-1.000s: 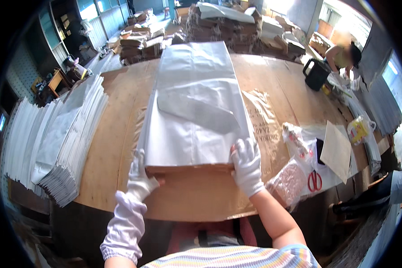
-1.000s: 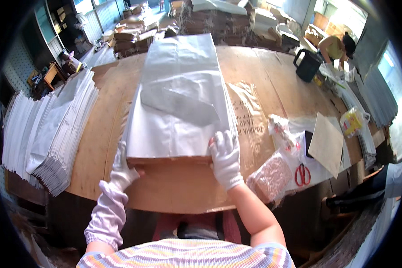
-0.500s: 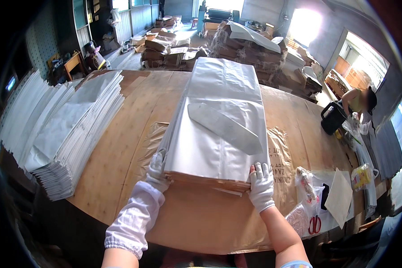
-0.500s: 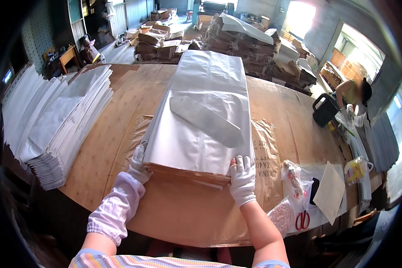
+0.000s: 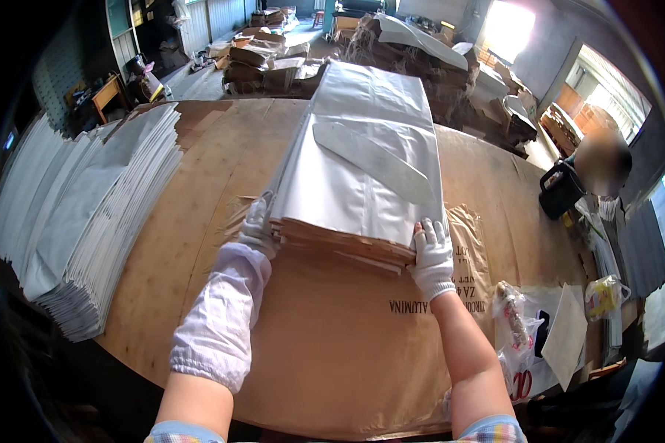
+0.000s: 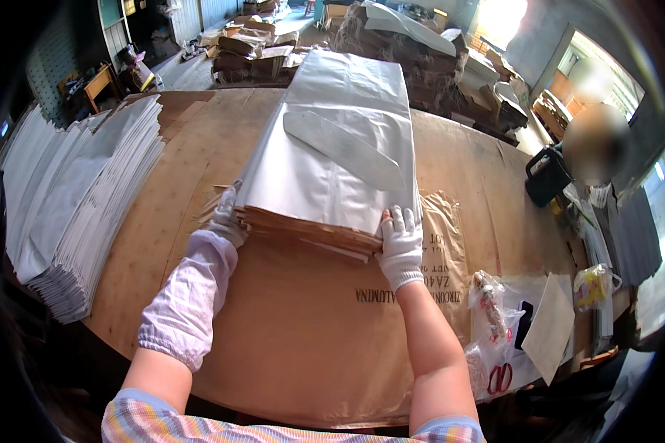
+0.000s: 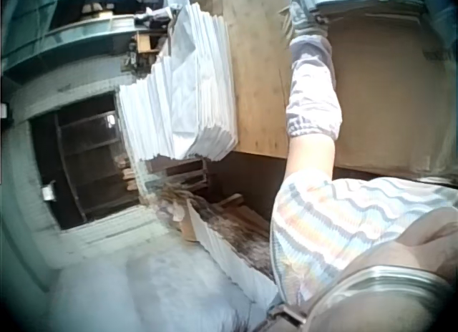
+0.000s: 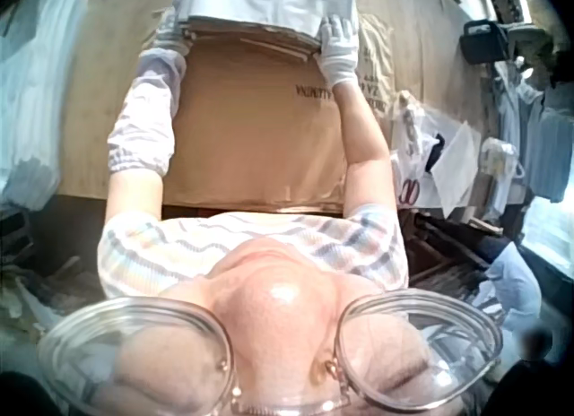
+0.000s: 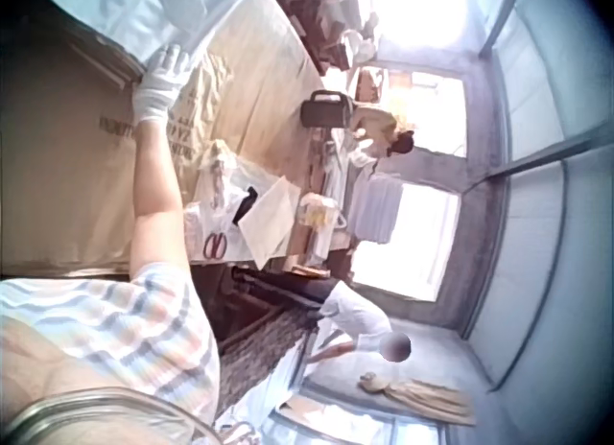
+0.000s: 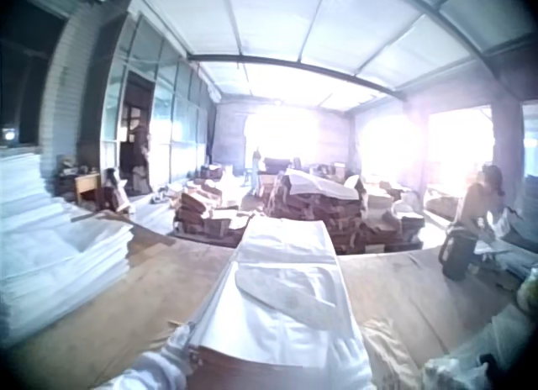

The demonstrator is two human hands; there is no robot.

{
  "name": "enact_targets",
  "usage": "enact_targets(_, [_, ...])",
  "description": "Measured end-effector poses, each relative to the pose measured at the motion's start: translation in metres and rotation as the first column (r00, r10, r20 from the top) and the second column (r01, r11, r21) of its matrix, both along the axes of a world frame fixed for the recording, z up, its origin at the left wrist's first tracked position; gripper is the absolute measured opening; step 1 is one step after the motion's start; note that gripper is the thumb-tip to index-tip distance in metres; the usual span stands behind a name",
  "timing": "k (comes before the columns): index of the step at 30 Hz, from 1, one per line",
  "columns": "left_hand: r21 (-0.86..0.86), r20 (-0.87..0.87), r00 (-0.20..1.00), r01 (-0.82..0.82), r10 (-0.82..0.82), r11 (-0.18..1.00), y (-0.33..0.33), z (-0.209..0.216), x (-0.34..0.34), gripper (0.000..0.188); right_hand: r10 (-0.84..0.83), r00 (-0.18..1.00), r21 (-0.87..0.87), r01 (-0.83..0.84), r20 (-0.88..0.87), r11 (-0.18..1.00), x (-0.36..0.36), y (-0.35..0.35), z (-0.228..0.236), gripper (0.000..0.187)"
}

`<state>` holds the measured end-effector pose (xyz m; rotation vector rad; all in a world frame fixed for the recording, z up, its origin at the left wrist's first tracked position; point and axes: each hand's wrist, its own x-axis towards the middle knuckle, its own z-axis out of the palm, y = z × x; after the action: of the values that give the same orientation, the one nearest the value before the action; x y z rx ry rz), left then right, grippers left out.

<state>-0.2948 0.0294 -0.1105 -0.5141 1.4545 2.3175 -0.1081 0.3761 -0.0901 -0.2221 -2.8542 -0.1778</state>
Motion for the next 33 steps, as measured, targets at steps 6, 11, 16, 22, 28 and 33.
enact_targets(6, [-0.019,0.062,0.997,-0.05,0.051,0.999,0.002,-0.004,-0.039,0.048,0.041,0.996,-0.069,-0.046,-0.077,0.997,-0.017,0.006,0.007,0.106])
enact_targets(11, [-0.957,-0.036,0.545,0.221,-0.838,0.186,-0.036,0.082,-0.008,0.102,-0.012,0.999,-0.679,0.031,0.032,0.733,0.001,0.029,0.071,0.069])
enact_targets(16, [-0.818,-0.213,0.701,0.252,-0.68,0.516,-0.046,0.119,-0.027,0.081,-0.255,0.931,-0.631,0.365,0.261,0.685,-0.015,0.041,0.102,0.055])
enact_targets(22, [-0.939,0.32,0.843,0.341,-0.432,-0.03,0.047,0.14,-0.029,0.051,-0.291,0.883,-0.685,0.469,0.368,0.557,-0.04,0.059,0.087,0.05])
enact_targets(28, [-0.698,-0.001,0.896,0.318,-0.445,0.642,0.005,0.117,-0.028,0.047,-0.248,0.902,-0.516,0.409,0.353,0.753,-0.04,0.047,0.078,0.043])
enact_targets(33, [-0.187,-0.108,0.921,0.352,-0.375,0.917,-0.002,0.092,-0.038,0.034,-0.172,0.931,-0.605,0.343,0.323,0.719,-0.053,0.06,0.056,0.039])
